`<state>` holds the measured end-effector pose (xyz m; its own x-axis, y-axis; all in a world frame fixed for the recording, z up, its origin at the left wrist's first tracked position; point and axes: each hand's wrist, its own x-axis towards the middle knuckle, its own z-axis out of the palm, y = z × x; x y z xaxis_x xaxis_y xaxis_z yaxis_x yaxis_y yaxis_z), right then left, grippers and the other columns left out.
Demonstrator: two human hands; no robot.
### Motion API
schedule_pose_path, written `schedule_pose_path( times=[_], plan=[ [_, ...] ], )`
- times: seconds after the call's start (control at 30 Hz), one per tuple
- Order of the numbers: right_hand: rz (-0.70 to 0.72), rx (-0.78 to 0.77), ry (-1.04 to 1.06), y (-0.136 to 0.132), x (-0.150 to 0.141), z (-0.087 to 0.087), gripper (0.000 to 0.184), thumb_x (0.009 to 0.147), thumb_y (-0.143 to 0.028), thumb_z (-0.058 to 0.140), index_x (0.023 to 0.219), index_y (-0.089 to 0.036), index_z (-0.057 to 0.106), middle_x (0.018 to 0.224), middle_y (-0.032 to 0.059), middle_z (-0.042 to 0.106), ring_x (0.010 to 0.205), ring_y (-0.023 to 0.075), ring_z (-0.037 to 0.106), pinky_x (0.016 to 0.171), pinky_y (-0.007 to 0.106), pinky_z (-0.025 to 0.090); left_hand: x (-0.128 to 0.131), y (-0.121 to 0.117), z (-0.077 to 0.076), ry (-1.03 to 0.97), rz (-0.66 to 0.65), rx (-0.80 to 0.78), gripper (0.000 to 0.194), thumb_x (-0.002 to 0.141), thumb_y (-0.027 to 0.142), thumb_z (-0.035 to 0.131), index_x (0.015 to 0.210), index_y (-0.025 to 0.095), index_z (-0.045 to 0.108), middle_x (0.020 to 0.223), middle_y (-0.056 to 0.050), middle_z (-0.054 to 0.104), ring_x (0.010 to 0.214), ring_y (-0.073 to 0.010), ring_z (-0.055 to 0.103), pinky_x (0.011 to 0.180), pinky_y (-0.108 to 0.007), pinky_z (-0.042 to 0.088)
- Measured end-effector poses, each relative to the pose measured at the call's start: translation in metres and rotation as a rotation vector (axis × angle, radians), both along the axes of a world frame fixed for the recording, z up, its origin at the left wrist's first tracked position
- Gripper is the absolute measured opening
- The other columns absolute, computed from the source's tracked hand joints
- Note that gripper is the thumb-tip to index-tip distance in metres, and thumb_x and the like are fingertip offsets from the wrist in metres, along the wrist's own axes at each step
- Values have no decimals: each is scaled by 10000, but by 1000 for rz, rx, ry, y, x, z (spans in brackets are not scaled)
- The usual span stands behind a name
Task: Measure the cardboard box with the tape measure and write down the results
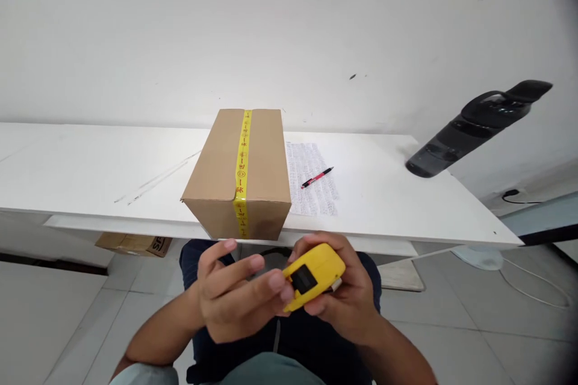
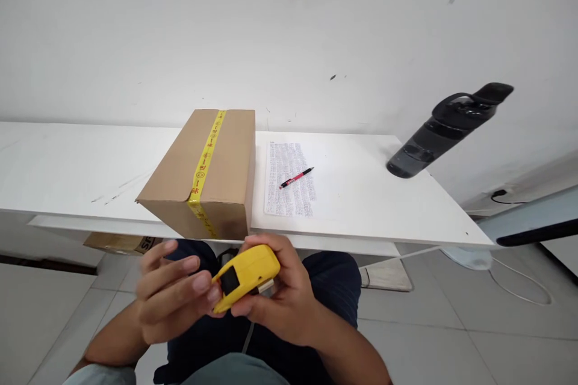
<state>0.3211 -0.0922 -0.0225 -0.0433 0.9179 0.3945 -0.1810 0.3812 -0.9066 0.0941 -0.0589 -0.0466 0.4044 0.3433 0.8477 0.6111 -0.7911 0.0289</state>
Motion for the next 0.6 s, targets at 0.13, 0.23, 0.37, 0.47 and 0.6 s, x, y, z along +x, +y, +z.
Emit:
schedule_pose_path(
  times=[0.13,0.23,0.37,0.47,0.6],
  plan=[
    [-260,-63,31,15,13,-15,577,741,-534,857,1203,-300,602,1036,46,668,861,205,664,734,327,572,41,18,40,129,-28,315,541,801,746,669,1153,335,686,1093,-36,733,1139,-253,595,1152,-449,397],
    [-442,-157,-1,46,27,-32,588,727,-493,861,1182,-259,571,1067,46,633,897,199,637,794,339,553,59,28,60,115,225,120,689,863,719,614,1313,197,619,1262,-134,706,1242,-333,573,1121,-487,348],
    [-507,-278,-110,85,42,-60,564,763,-538,782,1146,-205,536,1031,55,640,914,211,622,864,393,531,77,40,76,158,434,-25,387,942,469,641,1200,181,665,1187,-108,743,1077,-329,653,944,-477,396],
    [-563,-300,-272,99,52,-75,552,776,-558,743,1133,-195,531,1001,57,651,891,217,608,850,403,522,71,46,84,192,425,5,236,951,327,621,1114,172,694,1083,-90,764,990,-303,682,862,-449,437],
    [-576,-284,-430,110,71,-79,563,800,-588,693,1158,-192,515,1003,74,651,874,232,607,828,413,522,34,44,90,269,297,20,317,953,245,601,1260,192,664,1184,-81,753,1081,-279,705,923,-418,501]
  ],
)
